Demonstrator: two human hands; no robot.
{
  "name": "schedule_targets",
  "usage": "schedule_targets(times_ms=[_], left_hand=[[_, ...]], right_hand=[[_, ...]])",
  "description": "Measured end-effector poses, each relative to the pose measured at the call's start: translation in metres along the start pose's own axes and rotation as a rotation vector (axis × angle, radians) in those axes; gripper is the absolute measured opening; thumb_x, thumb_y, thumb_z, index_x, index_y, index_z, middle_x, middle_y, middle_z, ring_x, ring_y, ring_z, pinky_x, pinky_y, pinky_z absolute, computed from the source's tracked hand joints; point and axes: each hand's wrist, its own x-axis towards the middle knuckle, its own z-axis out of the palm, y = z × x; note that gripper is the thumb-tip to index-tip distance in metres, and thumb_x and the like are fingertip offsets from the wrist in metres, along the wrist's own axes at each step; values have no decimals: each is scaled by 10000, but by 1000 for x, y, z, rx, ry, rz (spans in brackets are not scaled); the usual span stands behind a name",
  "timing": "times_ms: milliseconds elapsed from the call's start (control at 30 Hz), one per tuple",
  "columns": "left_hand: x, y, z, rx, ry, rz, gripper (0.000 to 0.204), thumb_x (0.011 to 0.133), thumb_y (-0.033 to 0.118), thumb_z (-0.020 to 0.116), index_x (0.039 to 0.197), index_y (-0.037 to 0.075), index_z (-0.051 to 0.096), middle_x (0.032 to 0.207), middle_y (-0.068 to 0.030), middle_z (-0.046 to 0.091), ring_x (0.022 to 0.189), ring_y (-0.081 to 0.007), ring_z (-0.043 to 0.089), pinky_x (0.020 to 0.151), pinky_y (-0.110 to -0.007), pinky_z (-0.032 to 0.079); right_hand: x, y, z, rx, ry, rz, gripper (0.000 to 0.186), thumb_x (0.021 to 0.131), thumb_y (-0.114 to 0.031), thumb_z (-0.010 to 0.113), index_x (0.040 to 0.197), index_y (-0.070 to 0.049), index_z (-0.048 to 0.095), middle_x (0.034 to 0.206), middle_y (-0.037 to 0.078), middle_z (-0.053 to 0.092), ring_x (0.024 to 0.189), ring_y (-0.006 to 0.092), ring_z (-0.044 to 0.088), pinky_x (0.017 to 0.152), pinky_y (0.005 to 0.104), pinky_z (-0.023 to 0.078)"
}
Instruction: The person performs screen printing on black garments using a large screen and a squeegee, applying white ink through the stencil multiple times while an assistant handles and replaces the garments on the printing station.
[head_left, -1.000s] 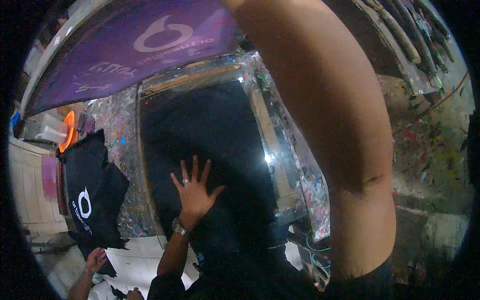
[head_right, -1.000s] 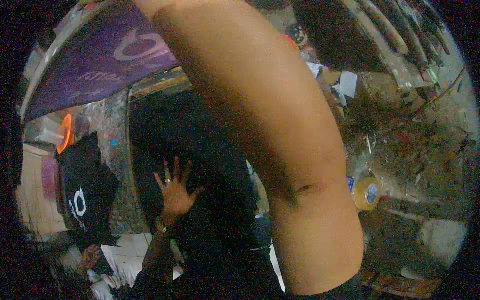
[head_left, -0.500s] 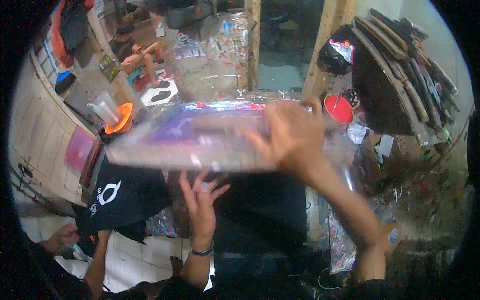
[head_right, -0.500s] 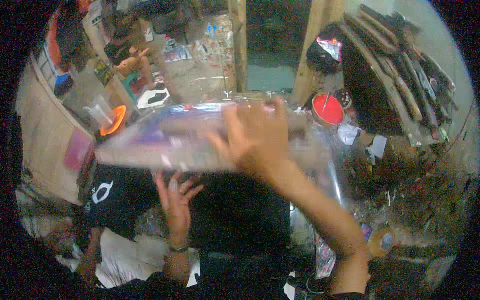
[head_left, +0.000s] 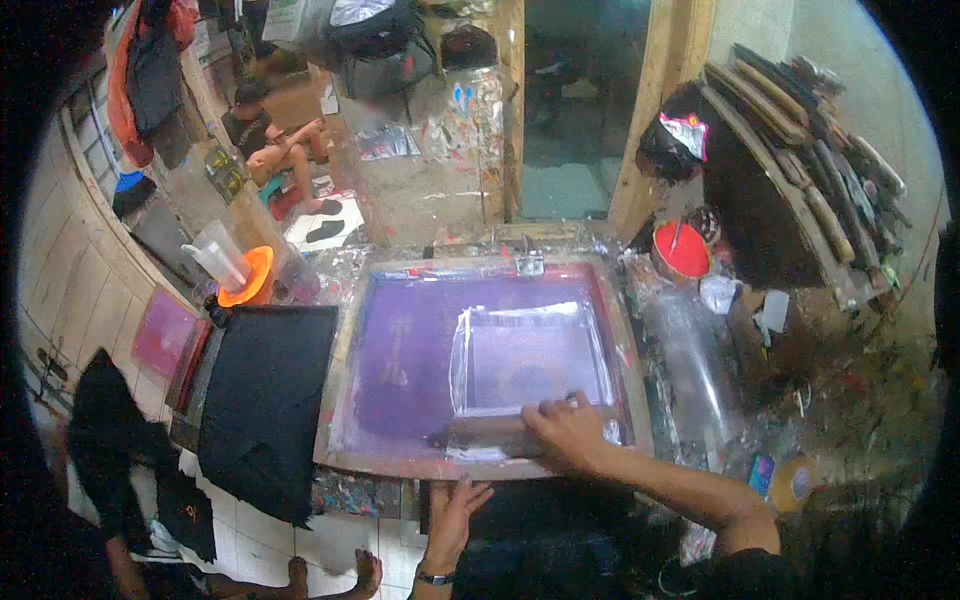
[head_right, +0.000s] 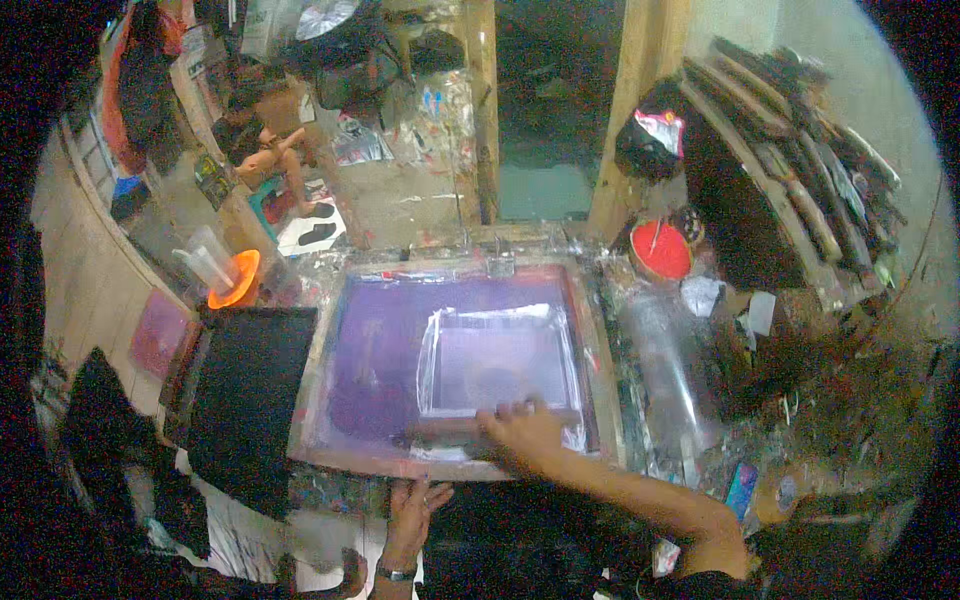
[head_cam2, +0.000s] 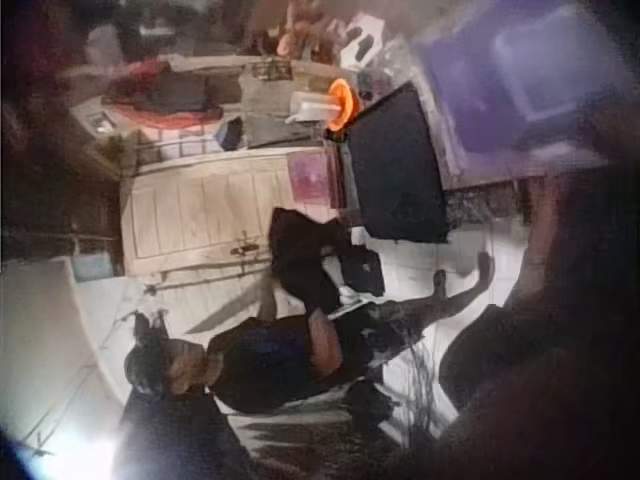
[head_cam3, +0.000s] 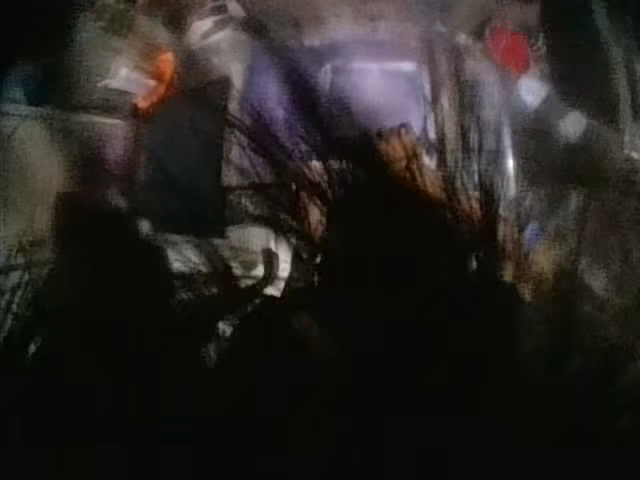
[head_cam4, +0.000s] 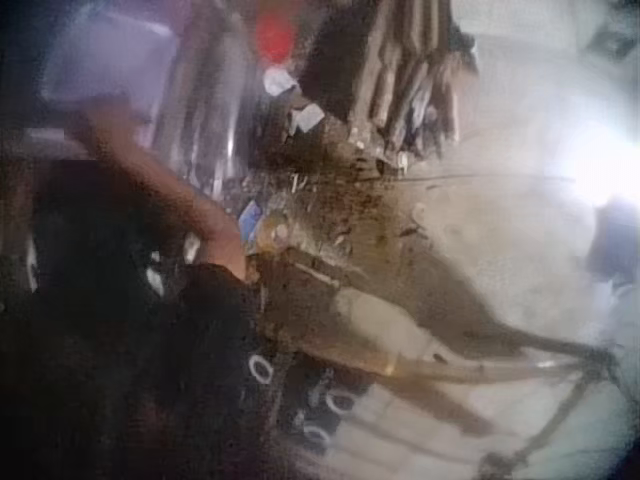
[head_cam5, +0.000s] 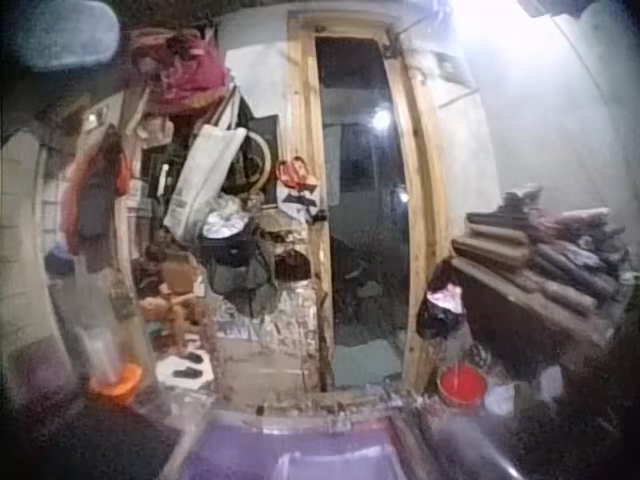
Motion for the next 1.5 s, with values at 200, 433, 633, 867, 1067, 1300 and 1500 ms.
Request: schedule_targets(times_ms=[200,433,633,867,1067,1300,1500], left_hand=[[3,7,-6,216,9,-190,377,1001,170,459,1280,-35,310,1073,-211,585,947,-294,653,862,-395,557],[10,3,-19,284,-35,-337,399,999,231,471,1226,-54,309,960,-236,621,864,-290,674,777,-384,582],[10,1,-17,307,-29,-365,436,1006,243,459,1249,-47,243,971,-252,621,866,-300,672,770,-384,579],[9,13,-14,316,-16,-474,459,1013,270,441,1276,-43,233,974,-255,614,914,-304,659,819,-383,564],[13,11,-16,293,-82,-414,452,1013,278,440,1263,-54,263,997,-247,608,935,-299,656,839,-381,557],[13,1,-21,284,-61,-375,426,1017,263,432,1268,-49,286,997,-232,615,918,-302,661,847,-395,555],[17,10,-16,254,-91,-400,413,1021,239,419,1313,-19,281,1023,-226,611,925,-307,660,848,-404,555]], right_hand=[[86,93,62,-52,-39,193,290,866,-273,549,1098,-101,573,876,114,674,823,317,666,752,498,486],[56,92,66,163,-435,-33,285,850,-351,587,985,-101,569,808,161,656,725,356,645,624,509,489],[125,134,73,90,-160,28,318,840,-410,570,999,-135,586,665,115,639,621,336,657,591,463,517],[82,68,58,19,-91,-45,300,828,-339,588,999,-93,580,662,134,638,574,300,641,555,450,502],[19,73,55,140,-330,-180,283,768,-270,619,1015,-132,631,761,114,689,644,299,678,552,440,515],[120,156,83,1,10,87,295,828,-308,608,1011,-77,609,714,136,644,552,312,638,496,461,476],[-10,25,61,-111,-116,194,349,858,-328,555,1131,-110,559,974,168,672,715,304,675,637,471,518]])
